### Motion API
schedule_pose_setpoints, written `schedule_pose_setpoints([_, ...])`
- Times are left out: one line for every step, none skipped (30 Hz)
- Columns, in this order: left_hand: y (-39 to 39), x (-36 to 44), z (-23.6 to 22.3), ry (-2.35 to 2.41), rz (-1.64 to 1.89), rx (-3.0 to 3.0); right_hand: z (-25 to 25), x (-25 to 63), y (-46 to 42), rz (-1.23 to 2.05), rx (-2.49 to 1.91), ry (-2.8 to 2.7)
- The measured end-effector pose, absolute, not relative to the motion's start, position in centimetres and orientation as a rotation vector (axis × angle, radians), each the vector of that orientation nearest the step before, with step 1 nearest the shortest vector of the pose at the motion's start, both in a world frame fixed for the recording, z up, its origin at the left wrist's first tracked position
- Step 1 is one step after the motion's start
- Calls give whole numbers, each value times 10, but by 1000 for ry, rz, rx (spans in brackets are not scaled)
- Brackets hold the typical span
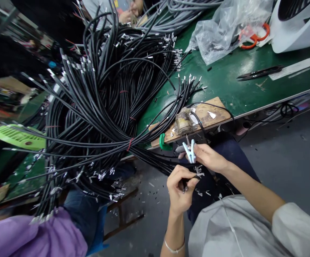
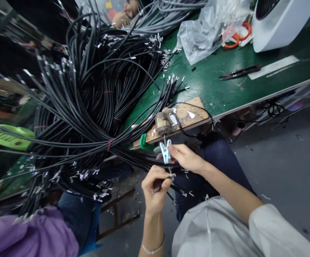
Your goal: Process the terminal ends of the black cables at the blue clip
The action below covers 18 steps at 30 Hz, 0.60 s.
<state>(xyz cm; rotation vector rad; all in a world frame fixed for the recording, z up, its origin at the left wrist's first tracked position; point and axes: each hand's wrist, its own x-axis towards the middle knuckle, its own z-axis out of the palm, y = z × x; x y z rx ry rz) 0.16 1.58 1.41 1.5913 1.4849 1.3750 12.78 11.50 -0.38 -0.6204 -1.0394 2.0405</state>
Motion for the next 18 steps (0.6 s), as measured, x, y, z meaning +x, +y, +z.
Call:
schedule_pose_setpoints([18,1,14,1493,1416,1576,-2,123,114,2102,-559,-971])
schedule_pose_setpoints([20,1,13,1502,1451,1558,-1,118,113,2138,-526,-891])
schedule_pose_setpoints([23,2,12,1509,1480,1539,0,115,112,2153,-517,-821])
schedule_pose_setpoints([25,2,11,1513,1500,1521,0,112,111,2157,-521,-769])
schedule_pose_setpoints([27,3,10,1515,1508,1504,-1,111,110,2155,-527,-731])
schedule_pose_setpoints([29,4,9,1516,1508,1488,-1,111,110,2156,-527,-706])
schedule_pose_setpoints([30,5,8,1519,1500,1474,-1,111,110,2161,-527,-691])
schedule_pose_setpoints([31,5,7,1527,1486,1462,0,111,110,2165,-527,-682])
schedule_pose_setpoints([32,6,7,1539,1468,1450,0,112,110,2169,-526,-676])
schedule_pose_setpoints([33,7,7,1553,1450,1438,0,113,110,2180,-521,-674])
schedule_pose_setpoints([33,7,8,1566,1436,1428,0,114,110,2197,-513,-674])
schedule_pose_setpoints([33,8,9,1574,1428,1420,-1,115,110,2216,-503,-676])
schedule_pose_setpoints([32,8,9,1574,1423,1415,-3,117,110,2233,-496,-679])
schedule_pose_setpoints([32,8,10,1565,1422,1413,-6,119,109,2242,-495,-683])
schedule_pose_setpoints([31,7,10,1553,1422,1412,-10,122,108,2235,-506,-689])
schedule_pose_setpoints([29,7,10,1539,1422,1413,-15,125,107,2214,-529,-698])
schedule_pose_setpoints([28,6,10,1525,1422,1412,-20,130,106,2186,-559,-713])
schedule_pose_setpoints([27,5,9,1507,1422,1414,-25,135,105,2154,-592,-736])
